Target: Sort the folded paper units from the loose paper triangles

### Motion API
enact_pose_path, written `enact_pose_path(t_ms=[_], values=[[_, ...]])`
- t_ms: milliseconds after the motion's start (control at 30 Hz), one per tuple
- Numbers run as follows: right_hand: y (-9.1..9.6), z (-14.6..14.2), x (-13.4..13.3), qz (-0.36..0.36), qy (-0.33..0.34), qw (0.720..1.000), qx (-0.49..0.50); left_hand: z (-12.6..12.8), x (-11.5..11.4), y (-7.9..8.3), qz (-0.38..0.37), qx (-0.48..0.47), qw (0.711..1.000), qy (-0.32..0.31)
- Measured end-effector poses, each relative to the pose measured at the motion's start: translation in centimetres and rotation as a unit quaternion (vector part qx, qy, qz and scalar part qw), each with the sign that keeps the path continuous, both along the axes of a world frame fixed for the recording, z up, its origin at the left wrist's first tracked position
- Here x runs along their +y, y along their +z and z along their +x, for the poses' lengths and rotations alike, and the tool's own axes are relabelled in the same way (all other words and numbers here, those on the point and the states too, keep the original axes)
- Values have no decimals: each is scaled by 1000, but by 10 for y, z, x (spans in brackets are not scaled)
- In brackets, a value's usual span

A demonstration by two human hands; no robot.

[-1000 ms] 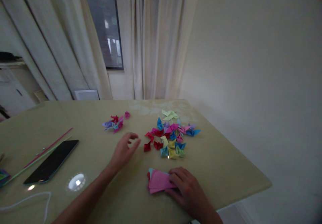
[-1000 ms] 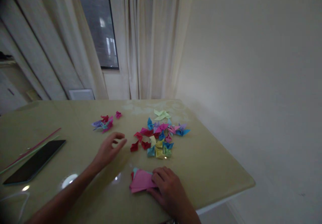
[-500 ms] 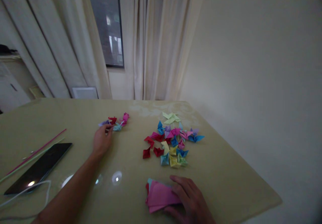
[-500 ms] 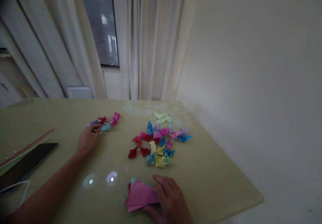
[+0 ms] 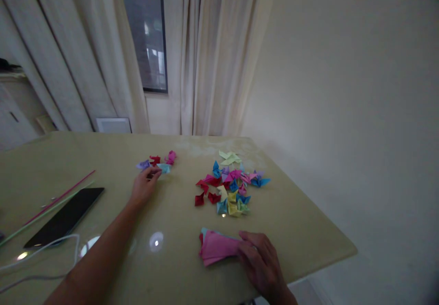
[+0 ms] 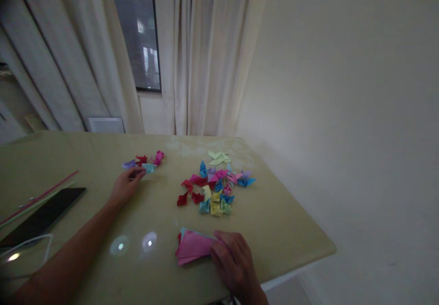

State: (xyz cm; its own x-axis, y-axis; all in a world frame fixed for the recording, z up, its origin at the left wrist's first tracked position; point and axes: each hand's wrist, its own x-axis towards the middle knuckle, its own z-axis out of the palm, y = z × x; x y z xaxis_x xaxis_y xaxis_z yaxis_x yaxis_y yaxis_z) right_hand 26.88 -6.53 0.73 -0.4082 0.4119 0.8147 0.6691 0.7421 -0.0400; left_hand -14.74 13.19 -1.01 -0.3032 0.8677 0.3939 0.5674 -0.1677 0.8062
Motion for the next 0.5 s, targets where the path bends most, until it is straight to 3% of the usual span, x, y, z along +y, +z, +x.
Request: enact_pose_path(t_ms=[100, 167, 267, 333, 367, 433, 500], values=[[2, 5, 2, 41, 29, 998, 27, 9, -13, 3, -8, -35, 999, -28], [8, 5, 13, 41, 8, 995, 89, 16, -22, 4, -17, -48, 998, -42], [27, -3, 45, 41, -13, 978, 205, 32, -37, 5, -13, -69, 996, -50], [44, -12, 73, 107, 45, 953, 280, 46, -47, 8, 3, -82, 995, -54], [53, -17, 87, 104, 65, 959, 256, 55, -52, 11, 11, -83, 994, -63], [69, -28, 113, 17, 69, 984, 163, 73, -61, 17, 25, -75, 991, -109], [77, -37, 133, -106, 74, 989, 65, 91, -70, 24, 42, -60, 983, -166]])
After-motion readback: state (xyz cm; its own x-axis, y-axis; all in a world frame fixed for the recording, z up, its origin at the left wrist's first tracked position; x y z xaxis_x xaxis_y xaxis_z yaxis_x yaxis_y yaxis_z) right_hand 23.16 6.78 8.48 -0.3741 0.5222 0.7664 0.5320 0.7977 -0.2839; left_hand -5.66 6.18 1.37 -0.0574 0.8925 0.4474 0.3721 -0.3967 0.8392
